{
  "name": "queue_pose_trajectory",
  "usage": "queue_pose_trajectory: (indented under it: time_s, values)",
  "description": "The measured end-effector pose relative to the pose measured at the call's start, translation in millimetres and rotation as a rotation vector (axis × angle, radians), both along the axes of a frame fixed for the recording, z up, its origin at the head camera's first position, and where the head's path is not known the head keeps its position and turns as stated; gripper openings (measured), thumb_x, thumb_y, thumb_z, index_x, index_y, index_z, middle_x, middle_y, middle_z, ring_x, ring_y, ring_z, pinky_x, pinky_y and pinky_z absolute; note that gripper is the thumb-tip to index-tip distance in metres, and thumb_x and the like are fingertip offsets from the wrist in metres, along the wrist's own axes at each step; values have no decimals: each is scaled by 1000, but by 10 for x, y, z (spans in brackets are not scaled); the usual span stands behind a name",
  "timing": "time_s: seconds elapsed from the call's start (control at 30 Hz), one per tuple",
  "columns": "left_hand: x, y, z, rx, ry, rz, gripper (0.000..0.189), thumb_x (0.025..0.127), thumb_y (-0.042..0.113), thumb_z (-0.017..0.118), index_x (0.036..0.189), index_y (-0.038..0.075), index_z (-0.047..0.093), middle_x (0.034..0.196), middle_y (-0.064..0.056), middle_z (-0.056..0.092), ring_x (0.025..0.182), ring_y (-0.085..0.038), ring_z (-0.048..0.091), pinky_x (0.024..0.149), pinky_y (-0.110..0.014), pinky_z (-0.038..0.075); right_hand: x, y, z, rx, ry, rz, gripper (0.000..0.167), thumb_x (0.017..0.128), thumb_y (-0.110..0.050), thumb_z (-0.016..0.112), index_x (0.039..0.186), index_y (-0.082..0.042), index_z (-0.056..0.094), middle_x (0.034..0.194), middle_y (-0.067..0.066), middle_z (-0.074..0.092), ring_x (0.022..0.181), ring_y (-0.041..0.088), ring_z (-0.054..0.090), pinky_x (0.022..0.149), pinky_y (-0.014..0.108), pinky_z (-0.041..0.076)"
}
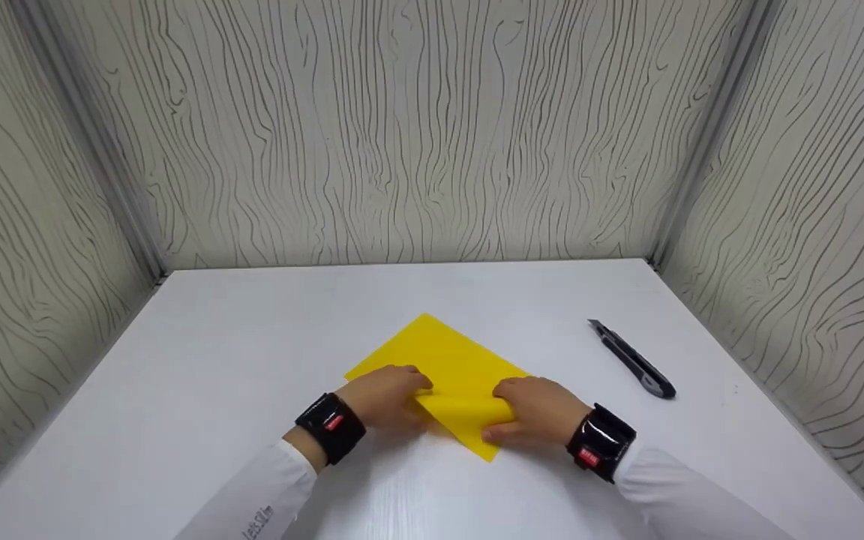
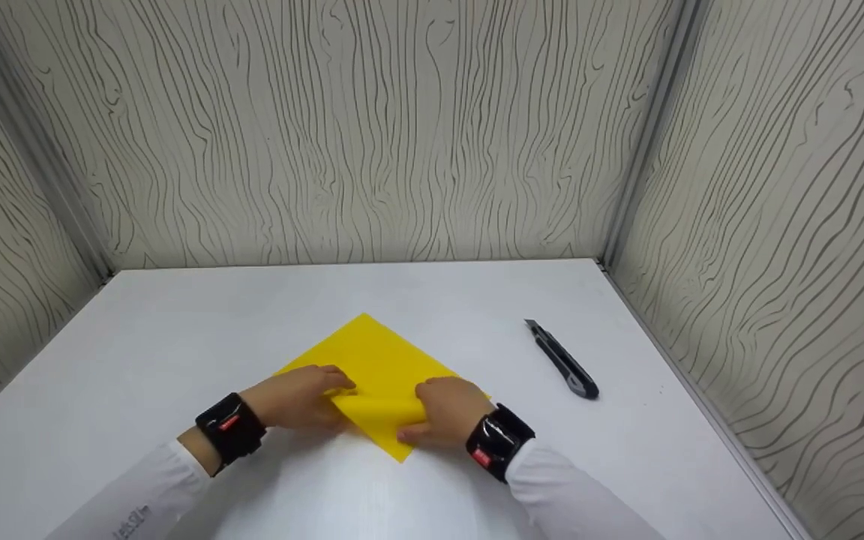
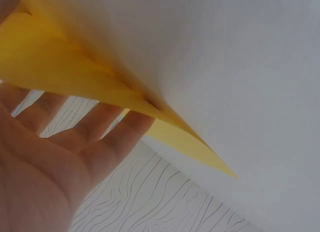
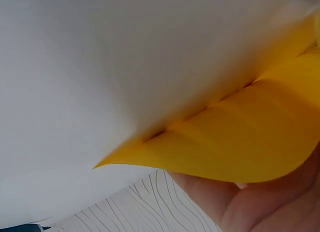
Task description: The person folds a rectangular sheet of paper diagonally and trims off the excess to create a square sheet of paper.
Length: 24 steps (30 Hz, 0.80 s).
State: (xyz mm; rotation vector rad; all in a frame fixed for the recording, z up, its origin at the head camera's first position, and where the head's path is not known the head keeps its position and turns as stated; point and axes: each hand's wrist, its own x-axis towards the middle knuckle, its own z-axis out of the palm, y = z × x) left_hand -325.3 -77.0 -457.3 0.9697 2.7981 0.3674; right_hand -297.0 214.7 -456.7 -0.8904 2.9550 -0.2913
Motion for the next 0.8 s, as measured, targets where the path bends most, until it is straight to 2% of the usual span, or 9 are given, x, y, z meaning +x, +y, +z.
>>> queue_pose_trajectory:
  time_s: [0.1, 0.2, 0.3, 0.4, 0.5, 0.6, 0.67, 0.73, 0.8]
  values:
    - [-33, -24, -21, 48, 43, -2, 37, 100, 34, 79, 130, 11, 78, 119, -4, 80, 108, -23, 72, 110, -42, 57, -44, 5, 5, -35, -13, -18, 56, 93, -64, 78, 102, -9, 72, 86, 0, 67, 76, 17, 56, 75, 40, 52]
    - [-55, -32, -20, 94, 72, -19, 25, 103, 32, 76, 117, 11, 80, 96, 1, 75, 86, -17, 65, 94, -34, 60, -90, 25, 2, -67, -37, -34, 54, 94, -68, 74, 91, -15, 67, 74, -6, 53, 70, 13, 48, 69, 34, 40]
    - [-65, -31, 1, 139, 84, -46, 19, 107, 29, 71, 110, 11, 77, 85, 3, 66, 77, -13, 57, 82, -27, 55, -129, 56, 8, -114, -55, -33, 52, 95, -68, 73, 87, -17, 65, 71, -10, 48, 68, 11, 46, 67, 30, 36]
    - [-58, -29, 29, 174, 86, -49, 16, 111, 23, 64, 108, 9, 71, 81, 3, 59, 73, -13, 53, 74, -25, 48, -150, 88, 28, -169, -90, -29, 50, 96, -65, 73, 89, -16, 67, 72, -10, 51, 68, 9, 47, 66, 28, 37]
    - [-50, -30, 53, 186, 83, -34, 13, 113, 18, 58, 106, 7, 63, 76, 3, 49, 69, -13, 49, 69, -26, 41, -165, 120, 63, -213, -138, -30, 52, 99, -63, 71, 104, -11, 73, 84, -5, 66, 76, 11, 55, 72, 31, 45]
    - [-44, -34, 57, 189, 93, -35, 14, 114, 15, 55, 104, 7, 57, 73, 4, 40, 67, -14, 45, 66, -27, 37, -159, 160, 109, -249, -214, -16, 64, 103, -63, 63, 130, -6, 71, 113, 10, 78, 94, 19, 63, 89, 42, 53]
    - [-38, -37, 55, 193, 104, -37, 15, 114, 14, 54, 102, 7, 54, 72, 5, 37, 66, -14, 43, 65, -27, 36, -152, 191, 133, -268, -268, -8, 73, 105, -65, 58, 145, -4, 64, 132, 19, 75, 106, 26, 65, 100, 53, 53]
    - [-33, -42, 47, 198, 118, -39, 16, 114, 13, 52, 100, 6, 52, 72, 5, 36, 65, -15, 42, 65, -28, 35, -147, 225, 148, -281, -307, 6, 78, 105, -66, 56, 152, -3, 57, 141, 24, 70, 116, 32, 66, 107, 60, 51]
    - [-28, -48, 39, 202, 122, -35, 17, 115, 13, 51, 99, 6, 50, 72, 5, 35, 65, -15, 41, 64, -29, 35, -149, 258, 147, -293, -317, 13, 80, 104, -64, 60, 156, -3, 52, 145, 27, 67, 123, 37, 66, 111, 65, 48]
